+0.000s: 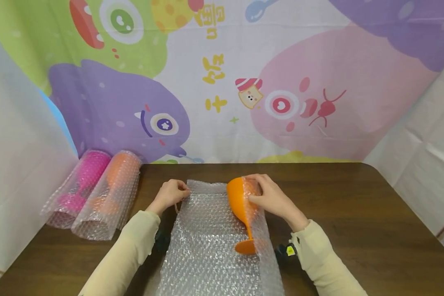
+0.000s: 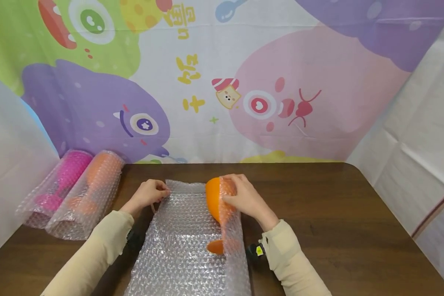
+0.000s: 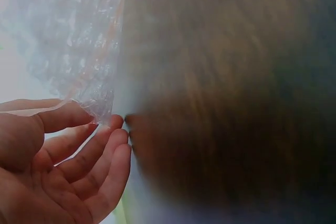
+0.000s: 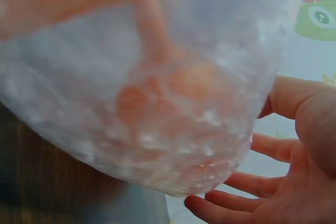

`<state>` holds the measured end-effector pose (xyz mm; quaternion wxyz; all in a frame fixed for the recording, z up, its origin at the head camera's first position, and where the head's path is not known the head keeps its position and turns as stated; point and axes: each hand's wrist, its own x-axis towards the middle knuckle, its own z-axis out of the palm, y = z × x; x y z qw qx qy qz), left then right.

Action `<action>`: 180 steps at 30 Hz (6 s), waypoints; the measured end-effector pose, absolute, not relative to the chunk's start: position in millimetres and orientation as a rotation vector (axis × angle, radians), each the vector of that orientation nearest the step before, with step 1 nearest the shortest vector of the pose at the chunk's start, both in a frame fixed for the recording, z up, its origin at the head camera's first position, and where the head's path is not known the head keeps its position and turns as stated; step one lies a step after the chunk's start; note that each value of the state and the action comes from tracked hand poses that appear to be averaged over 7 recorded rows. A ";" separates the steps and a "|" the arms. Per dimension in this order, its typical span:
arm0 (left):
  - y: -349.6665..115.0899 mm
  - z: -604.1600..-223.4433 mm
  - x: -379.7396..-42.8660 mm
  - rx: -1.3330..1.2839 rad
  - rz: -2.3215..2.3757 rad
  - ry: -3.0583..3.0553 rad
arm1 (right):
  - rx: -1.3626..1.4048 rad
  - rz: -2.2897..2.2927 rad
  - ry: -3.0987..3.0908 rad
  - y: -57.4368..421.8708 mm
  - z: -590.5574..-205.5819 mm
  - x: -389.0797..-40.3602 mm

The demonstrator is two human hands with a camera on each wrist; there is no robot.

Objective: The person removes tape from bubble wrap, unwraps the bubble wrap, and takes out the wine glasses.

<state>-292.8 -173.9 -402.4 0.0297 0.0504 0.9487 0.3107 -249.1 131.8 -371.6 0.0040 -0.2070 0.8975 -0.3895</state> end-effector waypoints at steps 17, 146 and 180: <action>-182.0 -411.1 -290.1 0.042 1.291 2.732 | -0.763 -1.188 2.762 147.1 -371.5 -255.5; -223.3 -381.8 -251.9 0.171 1.655 2.378 | -0.500 -1.047 2.953 194.0 -327.8 -243.0; -204.4 -406.7 -215.5 0.153 1.544 2.264 | -0.180 -1.442 2.375 136.0 -385.2 -257.1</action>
